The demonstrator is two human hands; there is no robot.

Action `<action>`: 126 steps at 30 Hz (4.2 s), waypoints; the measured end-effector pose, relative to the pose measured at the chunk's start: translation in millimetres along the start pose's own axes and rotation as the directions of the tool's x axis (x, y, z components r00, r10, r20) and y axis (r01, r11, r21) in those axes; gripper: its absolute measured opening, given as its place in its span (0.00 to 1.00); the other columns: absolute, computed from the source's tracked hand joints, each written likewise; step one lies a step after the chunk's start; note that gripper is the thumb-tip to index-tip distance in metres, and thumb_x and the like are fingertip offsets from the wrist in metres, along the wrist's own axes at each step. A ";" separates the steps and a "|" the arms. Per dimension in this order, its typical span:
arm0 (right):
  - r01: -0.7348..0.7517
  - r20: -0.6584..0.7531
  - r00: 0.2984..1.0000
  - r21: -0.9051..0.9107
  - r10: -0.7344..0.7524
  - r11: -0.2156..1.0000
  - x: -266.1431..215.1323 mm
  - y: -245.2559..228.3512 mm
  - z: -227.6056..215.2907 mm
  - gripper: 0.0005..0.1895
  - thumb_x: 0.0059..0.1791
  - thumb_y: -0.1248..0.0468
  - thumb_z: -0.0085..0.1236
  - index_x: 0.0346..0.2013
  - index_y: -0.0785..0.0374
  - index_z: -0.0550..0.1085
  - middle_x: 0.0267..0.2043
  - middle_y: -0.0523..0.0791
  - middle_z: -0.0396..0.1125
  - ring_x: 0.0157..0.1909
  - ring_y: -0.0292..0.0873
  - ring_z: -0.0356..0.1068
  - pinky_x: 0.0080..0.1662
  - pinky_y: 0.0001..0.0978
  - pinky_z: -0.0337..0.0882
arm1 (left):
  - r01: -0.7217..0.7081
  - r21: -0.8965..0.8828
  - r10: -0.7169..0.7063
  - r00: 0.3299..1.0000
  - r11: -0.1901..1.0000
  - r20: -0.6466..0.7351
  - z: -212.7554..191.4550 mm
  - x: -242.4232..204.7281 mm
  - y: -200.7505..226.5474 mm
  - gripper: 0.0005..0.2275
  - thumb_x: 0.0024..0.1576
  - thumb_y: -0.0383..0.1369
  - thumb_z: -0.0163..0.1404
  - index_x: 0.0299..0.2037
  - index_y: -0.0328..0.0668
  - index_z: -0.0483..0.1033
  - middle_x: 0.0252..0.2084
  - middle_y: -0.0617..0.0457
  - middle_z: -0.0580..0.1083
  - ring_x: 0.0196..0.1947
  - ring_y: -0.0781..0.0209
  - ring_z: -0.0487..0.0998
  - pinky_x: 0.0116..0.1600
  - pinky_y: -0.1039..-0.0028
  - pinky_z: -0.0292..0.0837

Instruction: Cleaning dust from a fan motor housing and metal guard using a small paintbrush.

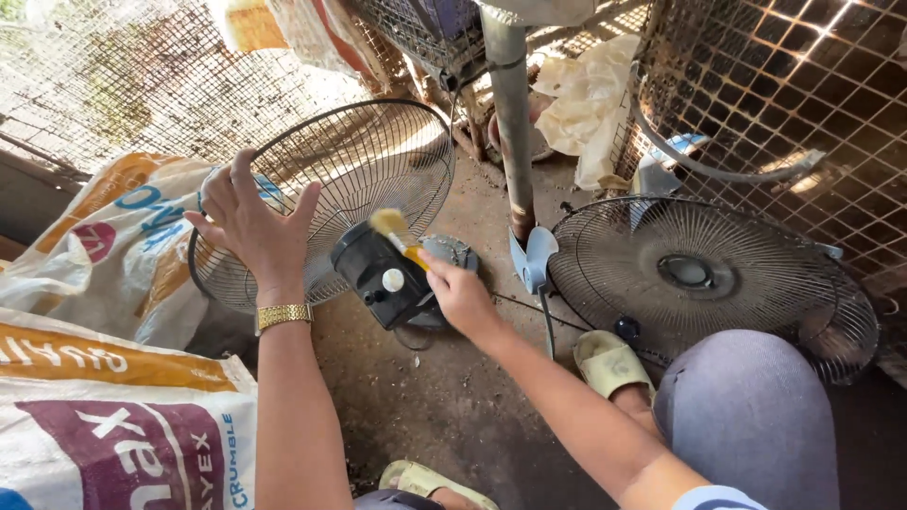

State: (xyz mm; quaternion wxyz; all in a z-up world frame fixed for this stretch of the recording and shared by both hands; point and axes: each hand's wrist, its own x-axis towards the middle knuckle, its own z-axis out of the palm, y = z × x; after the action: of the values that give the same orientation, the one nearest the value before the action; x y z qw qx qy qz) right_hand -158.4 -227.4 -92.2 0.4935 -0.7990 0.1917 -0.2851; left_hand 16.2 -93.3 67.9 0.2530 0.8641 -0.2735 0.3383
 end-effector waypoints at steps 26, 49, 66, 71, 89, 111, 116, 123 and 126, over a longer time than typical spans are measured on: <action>0.114 -0.178 0.981 0.241 -0.072 0.964 51.2 -7.3 -13.3 0.24 0.56 0.66 0.53 0.68 0.62 0.67 0.62 0.61 0.66 0.61 0.59 0.68 0.59 0.48 0.72 | -0.033 0.037 0.034 0.999 0.999 -0.025 12.9 -1.9 -3.1 0.33 0.56 0.63 0.57 0.64 0.56 0.63 0.51 0.51 0.63 0.59 0.49 0.61 0.63 0.25 0.42; -0.083 -0.142 0.981 0.302 0.131 0.950 29.8 41.4 -12.7 0.23 0.57 0.60 0.50 0.68 0.53 0.69 0.56 0.54 0.72 0.50 0.45 0.74 0.53 0.40 0.74 | -0.061 -0.001 0.061 0.998 0.998 -0.020 7.2 -3.7 -7.8 0.40 0.54 0.76 0.42 0.64 0.56 0.64 0.50 0.51 0.63 0.57 0.49 0.61 0.63 0.25 0.42; -0.153 0.265 0.957 0.110 0.119 0.982 23.5 56.8 -12.2 0.23 0.54 0.59 0.55 0.65 0.41 0.73 0.55 0.47 0.74 0.55 0.51 0.74 0.54 0.43 0.74 | -0.042 -0.012 0.042 0.999 0.999 0.008 9.3 -3.8 -2.8 0.36 0.58 0.67 0.51 0.67 0.53 0.62 0.57 0.46 0.63 0.64 0.43 0.58 0.65 0.27 0.38; -0.362 0.252 0.905 0.031 0.343 0.932 16.1 51.0 -41.0 0.23 0.51 0.54 0.57 0.62 0.36 0.74 0.41 0.49 0.78 0.45 0.47 0.78 0.48 0.40 0.78 | 0.247 -0.163 -0.274 0.946 0.955 -0.174 17.1 -68.2 17.5 0.33 0.69 0.55 0.43 0.78 0.58 0.41 0.77 0.44 0.41 0.78 0.45 0.45 0.73 0.33 0.28; -0.281 0.417 0.768 -0.462 0.486 0.841 -21.0 19.4 -84.5 0.19 0.50 0.50 0.52 0.55 0.32 0.78 0.55 0.40 0.75 0.59 0.52 0.72 0.61 0.44 0.72 | 0.957 -0.267 -0.624 0.276 0.110 0.731 58.9 -180.9 16.9 0.47 0.53 0.58 0.58 0.76 0.53 0.40 0.76 0.39 0.49 0.75 0.36 0.48 0.74 0.37 0.40; -0.749 0.531 0.662 0.496 0.528 0.439 -56.9 83.0 10.3 0.22 0.55 0.61 0.50 0.65 0.53 0.71 0.19 0.43 0.58 0.10 0.34 0.50 0.15 0.26 0.54 | 0.920 -0.165 -0.726 0.384 0.357 0.571 32.6 -179.5 59.1 0.56 0.47 0.50 0.66 0.77 0.63 0.30 0.71 0.37 0.47 0.74 0.35 0.50 0.71 0.41 0.49; -0.763 0.554 0.645 0.493 0.526 0.417 -67.0 101.3 27.2 0.24 0.54 0.61 0.52 0.66 0.51 0.70 0.18 0.44 0.55 0.09 0.34 0.48 0.13 0.24 0.51 | 0.872 0.054 -0.768 0.398 0.487 0.502 46.3 -180.2 31.3 0.58 0.41 0.55 0.67 0.77 0.62 0.33 0.67 0.37 0.54 0.69 0.37 0.56 0.66 0.42 0.53; -0.802 0.666 0.596 0.481 0.448 0.353 -77.1 65.8 28.5 0.30 0.52 0.62 0.55 0.70 0.56 0.63 0.20 0.42 0.53 0.10 0.32 0.48 0.14 0.23 0.51 | 0.794 0.155 -0.716 0.421 0.588 0.557 28.6 -164.8 -11.2 0.59 0.40 0.54 0.67 0.77 0.60 0.36 0.67 0.38 0.58 0.69 0.41 0.61 0.66 0.47 0.53; -0.769 0.586 0.640 0.486 0.497 0.415 -74.2 76.0 44.5 0.30 0.50 0.65 0.57 0.68 0.60 0.65 0.19 0.44 0.56 0.09 0.35 0.51 0.13 0.24 0.53 | 0.806 0.170 -0.732 0.398 0.567 0.553 28.9 -178.0 -22.0 0.63 0.35 0.59 0.68 0.77 0.65 0.33 0.67 0.42 0.59 0.68 0.47 0.62 0.65 0.46 0.55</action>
State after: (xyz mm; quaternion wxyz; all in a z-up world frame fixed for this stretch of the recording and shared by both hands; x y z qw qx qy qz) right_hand -188.3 -187.0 -195.8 0.8530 -0.4466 0.2688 0.0257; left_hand -67.3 -41.7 -84.9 0.3394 0.9314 0.0740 -0.1087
